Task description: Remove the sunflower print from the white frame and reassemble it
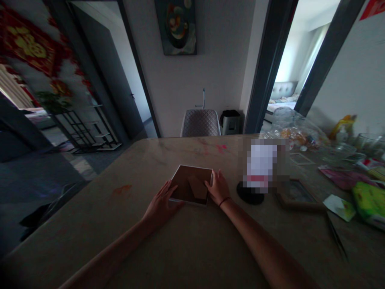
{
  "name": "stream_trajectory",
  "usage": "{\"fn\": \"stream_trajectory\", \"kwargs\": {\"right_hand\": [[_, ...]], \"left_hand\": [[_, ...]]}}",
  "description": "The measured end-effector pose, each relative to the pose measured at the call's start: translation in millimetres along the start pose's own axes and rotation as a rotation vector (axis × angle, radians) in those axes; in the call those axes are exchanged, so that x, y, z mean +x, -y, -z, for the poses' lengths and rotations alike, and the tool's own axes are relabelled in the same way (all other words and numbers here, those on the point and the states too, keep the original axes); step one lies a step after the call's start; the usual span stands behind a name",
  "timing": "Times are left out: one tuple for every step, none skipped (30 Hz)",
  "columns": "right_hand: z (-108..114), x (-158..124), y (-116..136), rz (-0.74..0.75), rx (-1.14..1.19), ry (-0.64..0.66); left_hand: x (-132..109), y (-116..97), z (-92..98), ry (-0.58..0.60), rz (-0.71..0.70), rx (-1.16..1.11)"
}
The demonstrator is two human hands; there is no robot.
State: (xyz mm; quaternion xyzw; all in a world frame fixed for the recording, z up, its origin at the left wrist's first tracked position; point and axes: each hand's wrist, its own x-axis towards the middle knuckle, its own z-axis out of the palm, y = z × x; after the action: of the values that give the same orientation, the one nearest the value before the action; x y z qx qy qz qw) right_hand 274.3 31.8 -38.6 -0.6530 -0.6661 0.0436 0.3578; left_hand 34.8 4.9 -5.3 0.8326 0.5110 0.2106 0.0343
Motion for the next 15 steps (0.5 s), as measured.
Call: {"fn": "stream_trajectory", "kwargs": {"right_hand": [[-3, 1, -2, -0.011, -0.014, -0.042], [-5, 1, -4, -0.008, -0.026, -0.065], [-6, 1, -4, 0.000, -0.039, -0.075], [-7, 1, -4, 0.002, -0.054, -0.075], [-6, 1, -2, -0.009, -0.072, -0.070], [-4, 0, 1, -0.028, -0.095, -0.066], [-2, -1, 5, -0.047, -0.121, -0.062], [0, -2, 9, -0.057, -0.147, -0.059], [2, -4, 13, -0.059, -0.172, -0.060], [4, -5, 18, -0.053, -0.184, -0.062], [6, -6, 22, -0.048, -0.179, -0.060], [7, -7, 26, -0.049, -0.161, -0.049], [8, -9, 29, -0.055, -0.132, -0.040], [8, -9, 31, -0.066, -0.095, -0.032], [7, -10, 32, -0.078, -0.053, -0.028]], "left_hand": [[0, 1, -0.9, -0.022, 0.015, 0.004], [-1, 1, -1.8, -0.044, 0.030, 0.009], [-1, 2, -2.6, -0.064, 0.044, 0.015], [-1, 2, -3.2, -0.078, 0.055, 0.021], [-1, 2, -3.5, -0.089, 0.063, 0.029], [-2, 2, -3.4, -0.099, 0.069, 0.040], [-2, 2, -2.9, -0.106, 0.072, 0.053], [-2, 1, -1.9, -0.111, 0.072, 0.065], [-2, 1, -0.7, -0.115, 0.072, 0.073], [-2, 0, 0.9, -0.118, 0.073, 0.075], [-2, 0, 2.5, -0.121, 0.077, 0.071], [-2, -1, 4.2, -0.123, 0.084, 0.063], [-2, -1, 5.7, -0.124, 0.092, 0.052], [-2, -1, 6.9, -0.124, 0.102, 0.043], [-2, -1, 7.9, -0.124, 0.111, 0.036]]}}
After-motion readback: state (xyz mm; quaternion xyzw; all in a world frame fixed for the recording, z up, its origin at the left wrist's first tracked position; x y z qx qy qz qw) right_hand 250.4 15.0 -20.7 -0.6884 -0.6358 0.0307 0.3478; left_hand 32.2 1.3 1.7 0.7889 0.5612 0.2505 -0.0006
